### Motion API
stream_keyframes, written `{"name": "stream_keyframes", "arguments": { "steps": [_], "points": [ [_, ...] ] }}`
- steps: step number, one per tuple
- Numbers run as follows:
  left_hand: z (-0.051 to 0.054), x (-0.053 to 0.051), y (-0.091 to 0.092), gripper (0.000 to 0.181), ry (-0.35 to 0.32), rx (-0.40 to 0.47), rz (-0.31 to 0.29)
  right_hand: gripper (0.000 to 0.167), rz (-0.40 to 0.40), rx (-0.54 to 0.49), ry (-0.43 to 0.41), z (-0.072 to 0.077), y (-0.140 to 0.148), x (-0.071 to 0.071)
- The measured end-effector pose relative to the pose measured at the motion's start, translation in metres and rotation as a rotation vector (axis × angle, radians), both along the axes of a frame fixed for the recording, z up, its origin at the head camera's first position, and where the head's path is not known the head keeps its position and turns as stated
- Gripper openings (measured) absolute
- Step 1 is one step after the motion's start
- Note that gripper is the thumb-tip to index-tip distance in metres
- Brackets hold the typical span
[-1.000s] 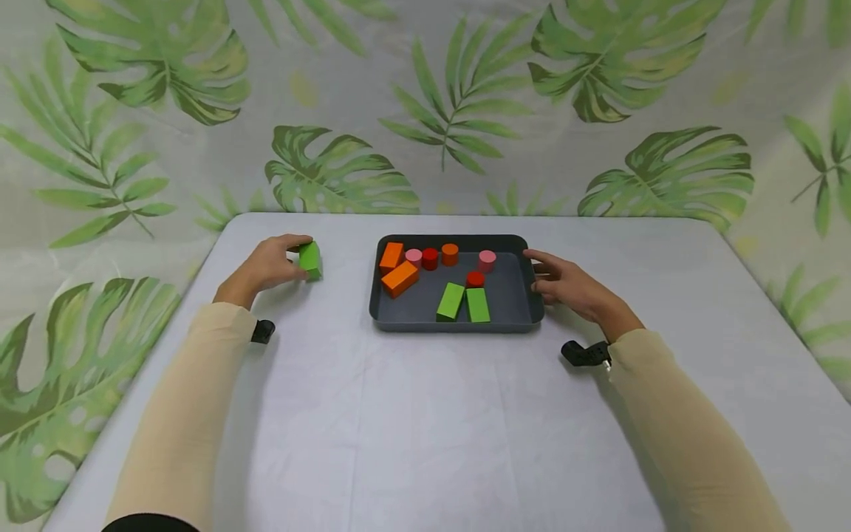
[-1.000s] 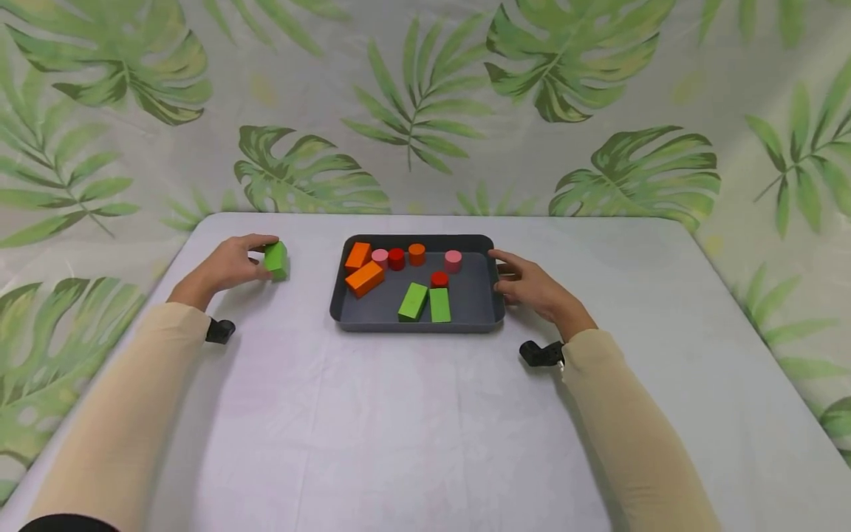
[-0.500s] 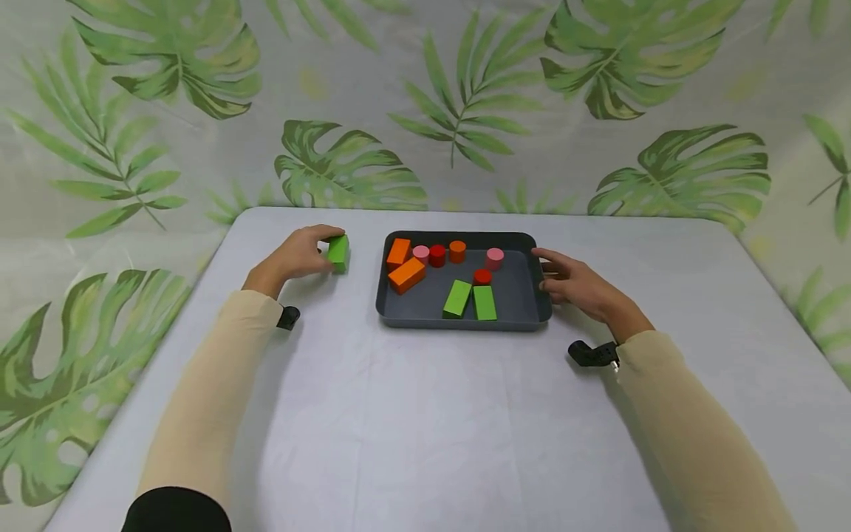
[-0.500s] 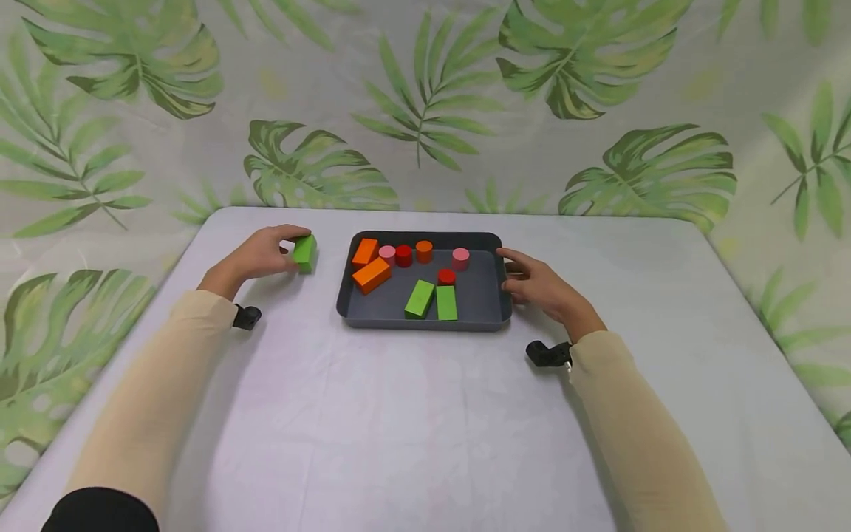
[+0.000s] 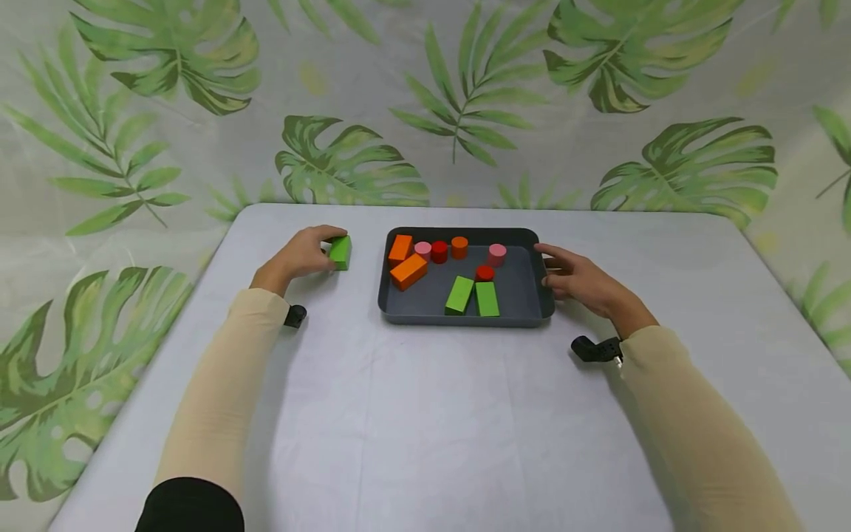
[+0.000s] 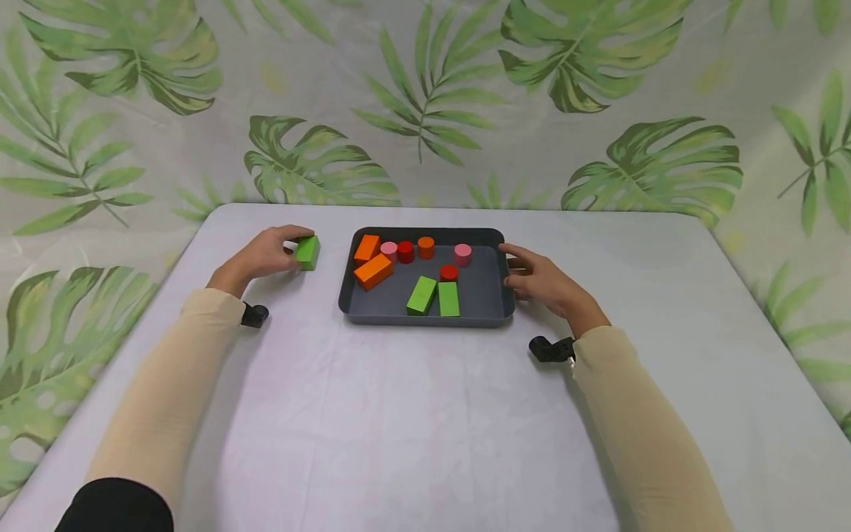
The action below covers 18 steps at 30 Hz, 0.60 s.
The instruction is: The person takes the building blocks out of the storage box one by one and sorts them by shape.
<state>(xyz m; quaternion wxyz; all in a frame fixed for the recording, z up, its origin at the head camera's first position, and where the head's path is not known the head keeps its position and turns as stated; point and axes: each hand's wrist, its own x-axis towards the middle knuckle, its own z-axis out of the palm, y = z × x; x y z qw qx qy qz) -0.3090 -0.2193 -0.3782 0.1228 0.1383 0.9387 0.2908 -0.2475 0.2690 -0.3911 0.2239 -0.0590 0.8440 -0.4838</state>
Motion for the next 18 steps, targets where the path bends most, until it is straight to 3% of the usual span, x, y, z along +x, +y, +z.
{"name": "stream_keyframes", "arguments": {
  "steps": [18],
  "points": [
    [-0.0082,-0.0001,0.0078,0.074,-0.063,0.035,0.007,0.073,-0.011,0.011,-0.010,-0.0012,0.0006,-0.0015]
  ]
}}
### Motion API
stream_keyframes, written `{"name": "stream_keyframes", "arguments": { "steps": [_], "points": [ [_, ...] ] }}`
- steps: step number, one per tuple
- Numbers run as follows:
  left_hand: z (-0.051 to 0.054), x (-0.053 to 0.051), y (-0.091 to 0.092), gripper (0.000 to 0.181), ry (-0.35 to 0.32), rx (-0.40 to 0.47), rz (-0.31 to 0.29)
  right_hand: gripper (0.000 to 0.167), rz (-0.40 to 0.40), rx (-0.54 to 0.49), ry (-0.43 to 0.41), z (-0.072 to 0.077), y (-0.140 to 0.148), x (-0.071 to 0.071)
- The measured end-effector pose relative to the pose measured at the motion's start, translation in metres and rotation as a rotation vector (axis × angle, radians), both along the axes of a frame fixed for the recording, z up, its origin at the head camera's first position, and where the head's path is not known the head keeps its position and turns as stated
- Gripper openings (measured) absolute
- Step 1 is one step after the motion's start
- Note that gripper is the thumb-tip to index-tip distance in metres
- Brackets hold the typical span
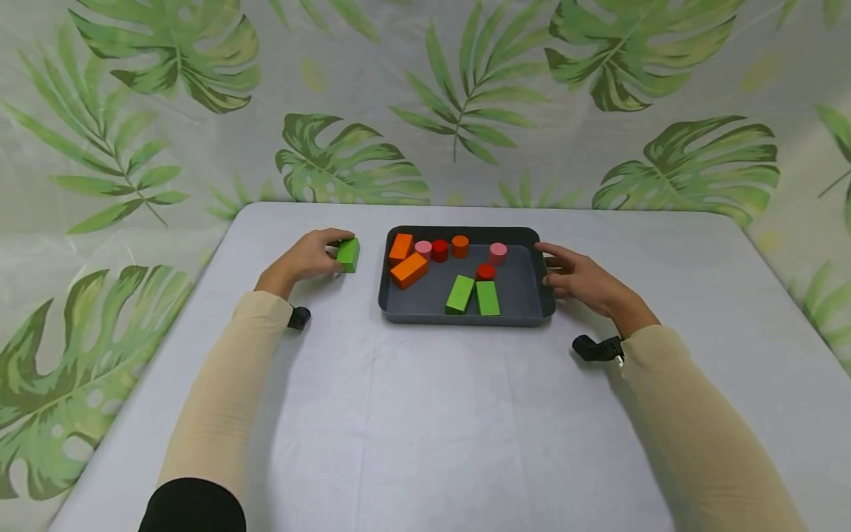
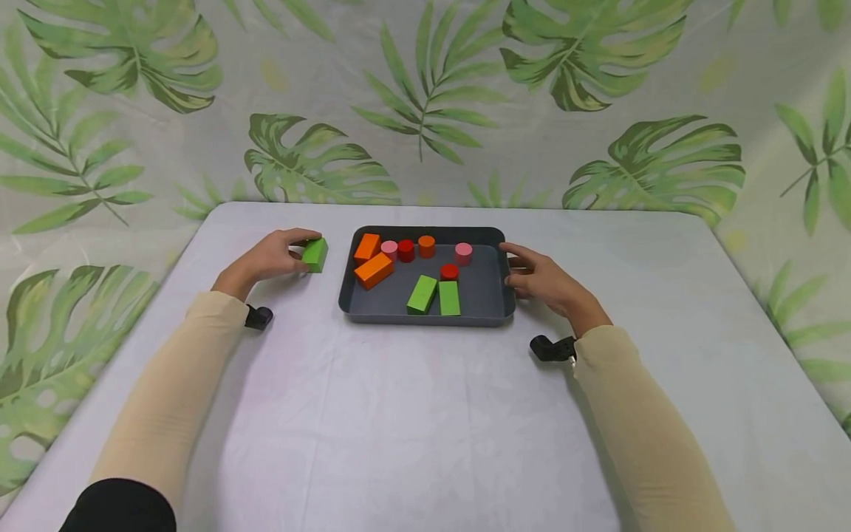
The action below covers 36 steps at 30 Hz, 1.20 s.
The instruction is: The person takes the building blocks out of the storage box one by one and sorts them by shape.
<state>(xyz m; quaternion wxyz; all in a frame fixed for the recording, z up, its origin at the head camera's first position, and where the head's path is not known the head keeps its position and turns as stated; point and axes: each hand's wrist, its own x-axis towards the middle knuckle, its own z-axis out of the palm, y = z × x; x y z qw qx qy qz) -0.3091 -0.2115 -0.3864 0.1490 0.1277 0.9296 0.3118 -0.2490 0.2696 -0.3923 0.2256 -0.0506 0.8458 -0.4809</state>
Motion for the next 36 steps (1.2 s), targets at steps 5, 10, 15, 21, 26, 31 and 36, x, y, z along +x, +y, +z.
{"name": "stream_keyframes", "arguments": {
  "steps": [5,10,15,21,26,31,36],
  "points": [
    [0.001,0.002,0.003,0.074,-0.008,0.006,0.000,0.074,0.004,0.003,-0.004,0.001,0.000,0.000],
    [0.003,0.004,0.004,0.074,-0.013,0.004,0.005,0.074,0.007,0.003,-0.002,0.002,0.000,0.000],
    [0.002,0.005,0.002,0.073,-0.022,0.004,0.008,0.074,0.006,0.002,-0.006,0.000,0.000,-0.002],
    [0.010,0.008,-0.002,0.075,0.007,0.004,-0.008,0.075,0.002,-0.002,-0.013,-0.002,-0.001,-0.003],
    [0.025,0.012,-0.004,0.067,0.082,0.008,-0.024,0.075,0.001,-0.006,-0.018,-0.001,0.000,-0.002],
    [0.039,0.018,0.004,0.052,0.192,-0.003,-0.046,0.075,0.012,0.004,-0.019,0.001,0.001,-0.001],
    [0.049,0.027,0.028,0.045,0.251,-0.021,-0.116,0.074,0.019,0.007,-0.029,0.002,0.002,-0.002]
  ]
}}
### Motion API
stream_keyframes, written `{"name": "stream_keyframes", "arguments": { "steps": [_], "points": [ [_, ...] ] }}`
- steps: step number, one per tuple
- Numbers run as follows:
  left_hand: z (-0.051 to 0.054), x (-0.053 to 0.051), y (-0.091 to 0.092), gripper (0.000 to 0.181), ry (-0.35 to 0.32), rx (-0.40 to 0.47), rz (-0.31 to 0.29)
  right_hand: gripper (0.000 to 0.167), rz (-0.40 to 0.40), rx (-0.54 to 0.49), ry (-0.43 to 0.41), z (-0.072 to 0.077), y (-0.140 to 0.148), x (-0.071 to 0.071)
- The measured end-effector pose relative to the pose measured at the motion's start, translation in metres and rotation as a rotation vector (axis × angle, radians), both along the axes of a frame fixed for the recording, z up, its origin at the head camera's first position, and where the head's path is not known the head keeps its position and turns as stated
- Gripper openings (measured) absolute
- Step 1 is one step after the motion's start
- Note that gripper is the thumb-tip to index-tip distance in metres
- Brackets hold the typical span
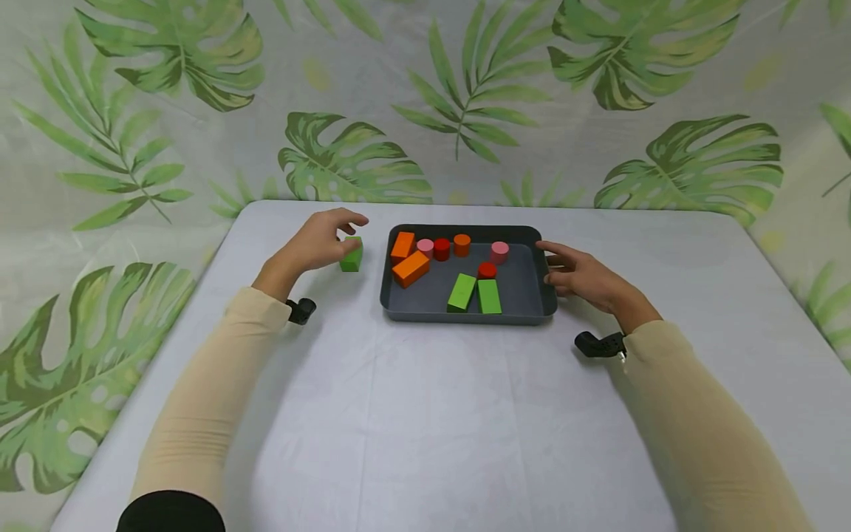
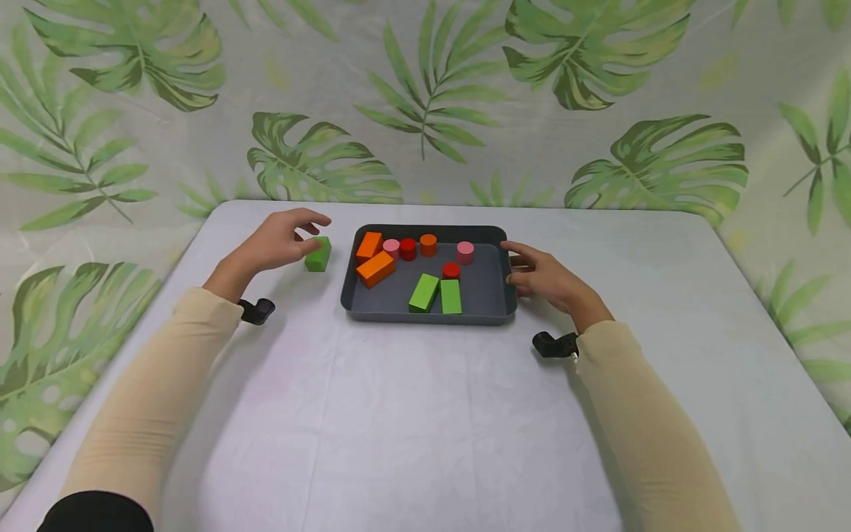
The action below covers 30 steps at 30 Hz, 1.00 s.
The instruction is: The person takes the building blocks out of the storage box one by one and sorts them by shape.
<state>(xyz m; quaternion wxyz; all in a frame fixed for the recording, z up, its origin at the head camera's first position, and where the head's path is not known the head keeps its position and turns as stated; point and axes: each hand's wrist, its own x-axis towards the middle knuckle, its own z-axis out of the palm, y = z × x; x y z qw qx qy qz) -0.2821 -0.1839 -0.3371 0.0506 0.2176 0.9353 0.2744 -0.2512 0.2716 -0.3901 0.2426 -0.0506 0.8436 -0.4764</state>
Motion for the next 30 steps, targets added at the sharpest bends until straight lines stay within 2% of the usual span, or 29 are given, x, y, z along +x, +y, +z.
{"name": "stream_keyframes", "arguments": {
  "steps": [7,13,17,22,30],
  "points": [
    [0.013,0.018,0.045,0.040,0.066,-0.039,-0.196,0.073,0.013,-0.043,-0.019,-0.002,0.003,-0.002],
    [0.011,0.032,0.081,0.037,0.081,-0.087,-0.351,0.074,0.014,-0.045,-0.018,-0.002,0.004,-0.002],
    [0.006,0.036,0.098,0.038,0.066,-0.137,-0.385,0.074,0.013,-0.048,-0.023,-0.001,0.003,-0.001],
    [-0.003,0.036,0.114,0.040,0.016,-0.181,-0.392,0.075,0.013,-0.062,-0.030,-0.001,0.001,-0.001],
    [-0.018,0.036,0.134,0.051,0.010,-0.260,-0.397,0.075,0.019,-0.066,-0.030,0.000,0.001,0.000]
  ]
}}
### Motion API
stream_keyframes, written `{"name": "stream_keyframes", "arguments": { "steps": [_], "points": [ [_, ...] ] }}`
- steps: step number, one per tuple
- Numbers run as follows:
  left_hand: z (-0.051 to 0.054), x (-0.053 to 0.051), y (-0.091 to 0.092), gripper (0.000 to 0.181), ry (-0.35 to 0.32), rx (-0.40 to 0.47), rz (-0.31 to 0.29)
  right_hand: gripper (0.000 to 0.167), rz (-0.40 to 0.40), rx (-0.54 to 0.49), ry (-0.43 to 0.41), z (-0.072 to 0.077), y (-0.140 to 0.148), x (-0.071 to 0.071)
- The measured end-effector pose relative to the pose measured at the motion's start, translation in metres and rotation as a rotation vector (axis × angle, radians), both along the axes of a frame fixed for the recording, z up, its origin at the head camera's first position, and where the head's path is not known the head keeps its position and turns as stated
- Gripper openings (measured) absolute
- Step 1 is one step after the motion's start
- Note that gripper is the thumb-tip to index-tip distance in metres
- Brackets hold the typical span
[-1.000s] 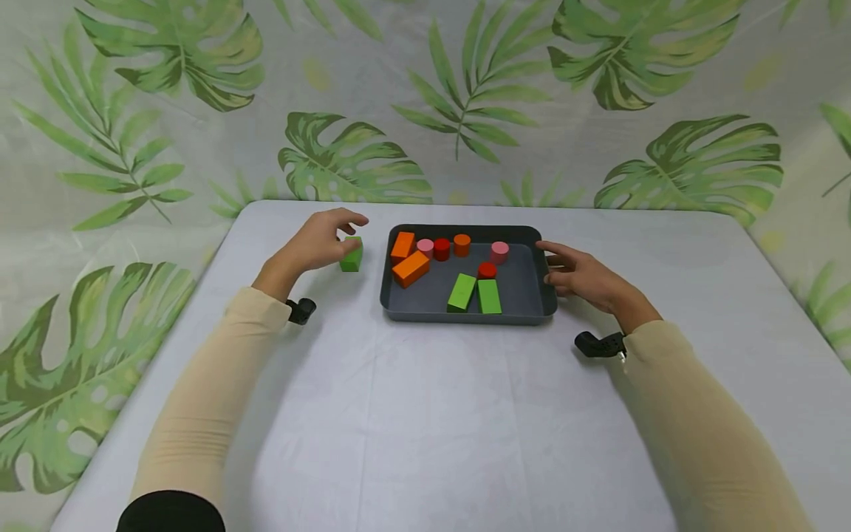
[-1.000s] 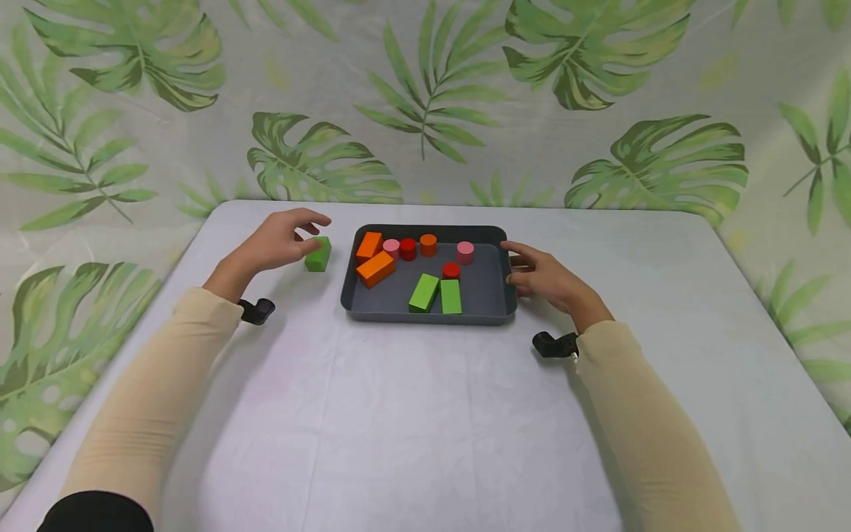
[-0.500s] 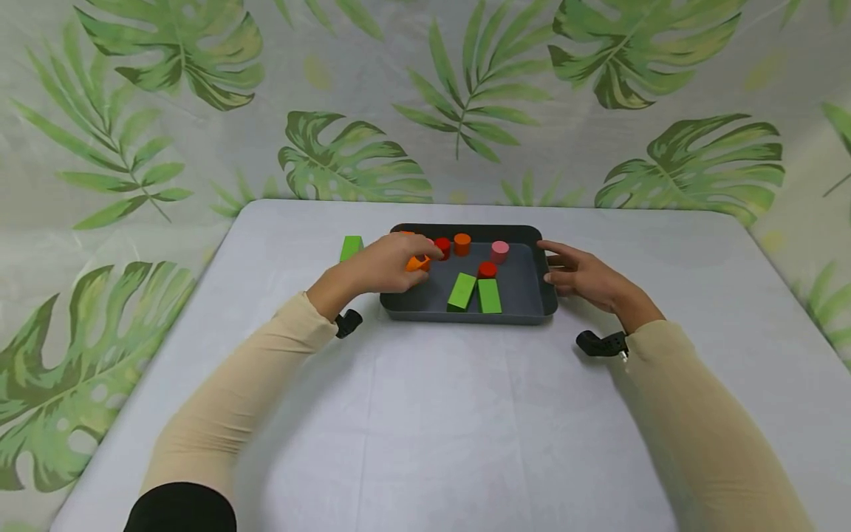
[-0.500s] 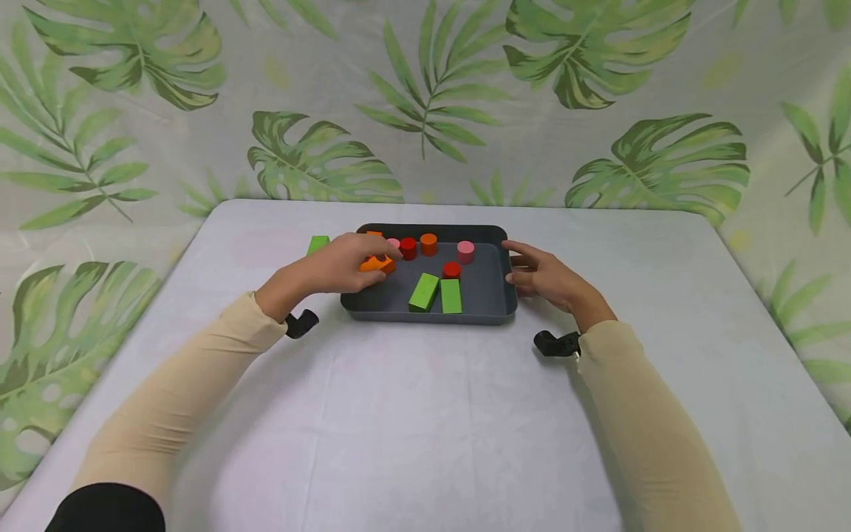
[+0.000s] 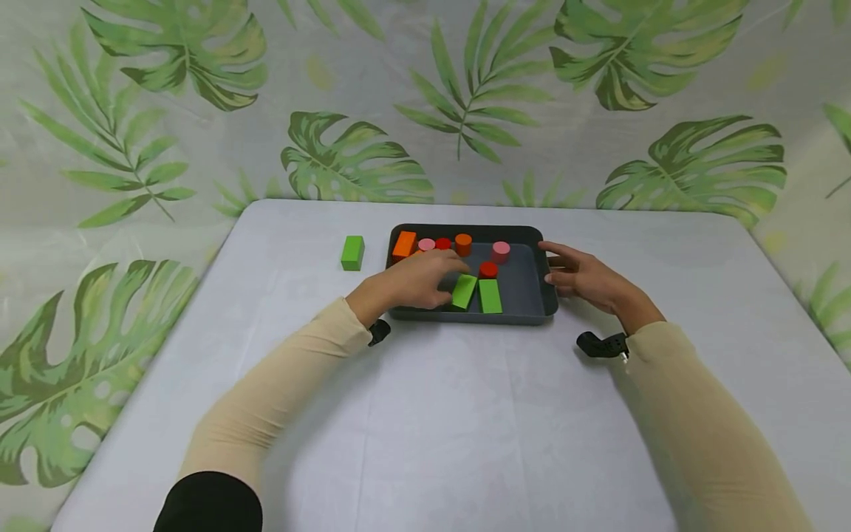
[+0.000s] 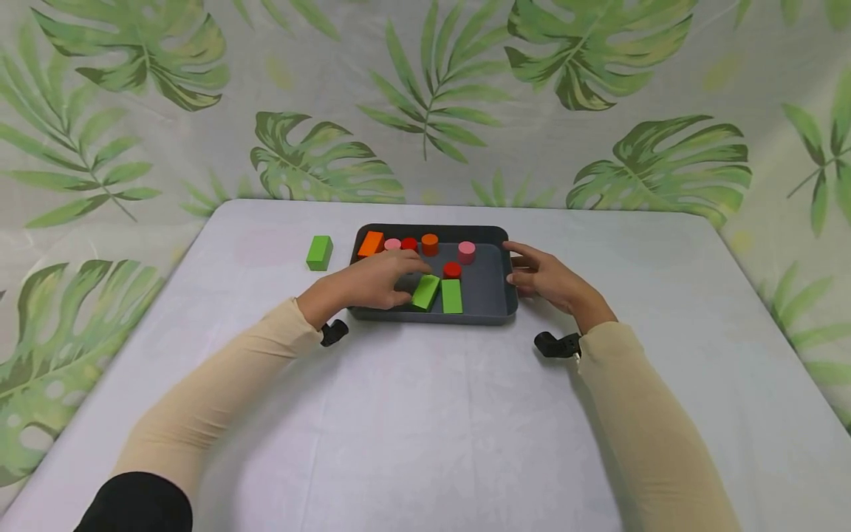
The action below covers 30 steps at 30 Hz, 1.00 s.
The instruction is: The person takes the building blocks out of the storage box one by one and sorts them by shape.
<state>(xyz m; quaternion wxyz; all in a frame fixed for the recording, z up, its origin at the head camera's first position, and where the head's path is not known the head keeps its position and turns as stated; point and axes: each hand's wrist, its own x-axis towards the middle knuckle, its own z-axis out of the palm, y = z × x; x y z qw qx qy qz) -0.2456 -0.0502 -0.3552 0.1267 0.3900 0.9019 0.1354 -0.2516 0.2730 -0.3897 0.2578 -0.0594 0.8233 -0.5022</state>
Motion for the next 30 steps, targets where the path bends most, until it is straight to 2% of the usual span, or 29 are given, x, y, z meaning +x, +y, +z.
{"name": "stream_keyframes", "arguments": {
  "steps": [6,15,19,26,30],
  "points": [
    [-0.009,-0.001,0.007,0.065,-0.068,-0.059,0.033,0.075,-0.007,-0.002,0.015,-0.002,-0.001,0.001],
    [-0.016,-0.004,0.010,0.067,-0.076,-0.041,0.021,0.075,-0.023,0.011,0.029,-0.003,0.001,0.001],
    [-0.016,-0.005,0.009,0.068,-0.084,-0.029,0.027,0.075,-0.018,0.014,0.039,-0.001,0.000,-0.001],
    [-0.016,-0.004,0.010,0.070,-0.134,-0.008,0.042,0.075,-0.030,-0.011,0.009,-0.001,-0.002,0.000],
    [-0.020,-0.004,0.010,0.071,-0.134,0.006,0.040,0.076,-0.026,-0.016,-0.002,-0.002,-0.001,0.001]
  ]
}}
